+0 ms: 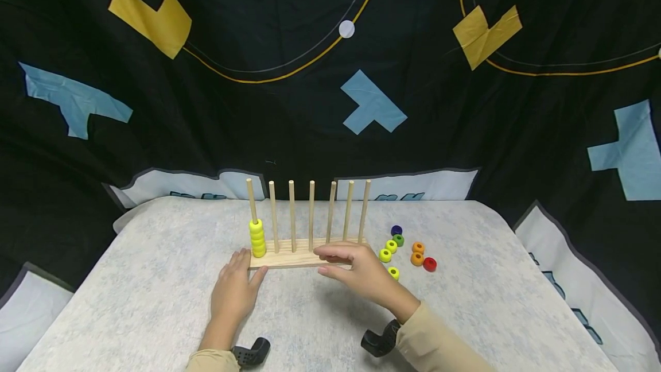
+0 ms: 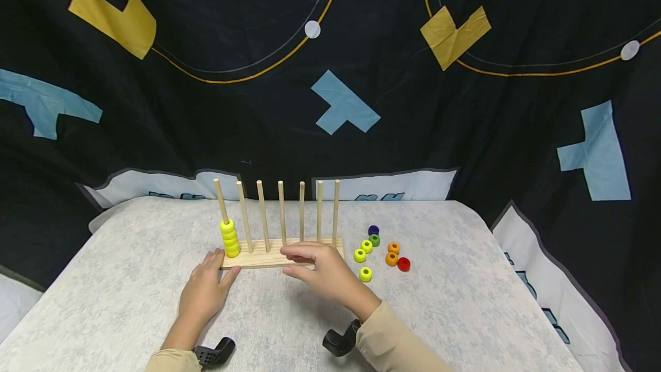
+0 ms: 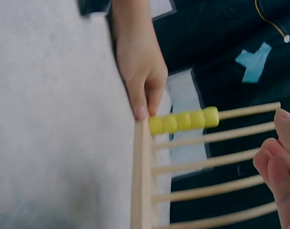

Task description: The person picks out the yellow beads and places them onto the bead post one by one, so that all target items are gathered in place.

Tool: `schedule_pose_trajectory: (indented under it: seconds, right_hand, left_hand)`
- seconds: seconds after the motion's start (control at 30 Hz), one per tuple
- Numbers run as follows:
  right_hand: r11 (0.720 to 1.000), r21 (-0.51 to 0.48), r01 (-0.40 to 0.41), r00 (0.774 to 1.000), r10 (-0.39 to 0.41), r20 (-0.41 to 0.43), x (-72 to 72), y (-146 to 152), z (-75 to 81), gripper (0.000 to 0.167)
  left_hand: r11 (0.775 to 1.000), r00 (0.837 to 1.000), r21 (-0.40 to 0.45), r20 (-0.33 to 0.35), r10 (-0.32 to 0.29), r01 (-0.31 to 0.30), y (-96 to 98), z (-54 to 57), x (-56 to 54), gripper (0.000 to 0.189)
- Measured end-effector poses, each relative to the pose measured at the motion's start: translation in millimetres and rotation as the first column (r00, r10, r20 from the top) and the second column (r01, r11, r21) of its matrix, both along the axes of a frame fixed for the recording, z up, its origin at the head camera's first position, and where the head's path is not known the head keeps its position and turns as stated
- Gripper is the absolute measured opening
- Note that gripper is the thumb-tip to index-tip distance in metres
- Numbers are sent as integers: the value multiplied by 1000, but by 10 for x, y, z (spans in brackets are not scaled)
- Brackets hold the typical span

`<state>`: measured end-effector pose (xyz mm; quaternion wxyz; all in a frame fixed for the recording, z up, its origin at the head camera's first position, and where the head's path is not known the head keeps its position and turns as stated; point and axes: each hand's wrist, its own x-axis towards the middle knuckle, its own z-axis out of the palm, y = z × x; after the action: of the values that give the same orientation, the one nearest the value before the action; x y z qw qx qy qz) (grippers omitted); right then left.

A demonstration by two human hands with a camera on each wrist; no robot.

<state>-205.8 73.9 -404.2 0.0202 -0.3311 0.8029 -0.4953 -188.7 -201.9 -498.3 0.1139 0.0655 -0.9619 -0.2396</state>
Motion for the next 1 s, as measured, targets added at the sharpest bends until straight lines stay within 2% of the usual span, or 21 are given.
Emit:
schedule_pose_trajectory:
  seconds: [0.33, 0.57, 0.67, 0.8, 0.9, 1.0]
  right_hand:
    - [995, 31, 94, 995, -95, 21, -110, 370, -194, 35]
    - [985, 42, 168, 986, -167, -31, -292, 649, -357, 36]
    - [971, 79, 228, 973, -225, -44, -354, 750, -394, 38]
    - [934, 150, 324, 946, -325, -21, -428, 866, -439, 39]
    - [912, 185, 367, 928, -373, -1, -481, 933, -480, 40]
    - [902, 200, 383, 919, -395, 18, -521, 981, -517, 41]
  left_hand:
    - [1000, 1000, 6, 4, 7, -7, -1, -13, -17, 70]
    - [1000, 1000, 8, 4, 1, -1, -9, -23, -18, 70]
    - [1000, 1000, 6, 6, 2, -2, -9, -17, -19, 70]
    - [1000, 1000, 3, 4, 4, -4, -8, -11, -21, 70]
    - [1000, 1000, 3, 2, 5, -5, -7, -6, -20, 70]
    - [1000, 1000, 6, 2, 6, -6, -4, 0, -18, 70]
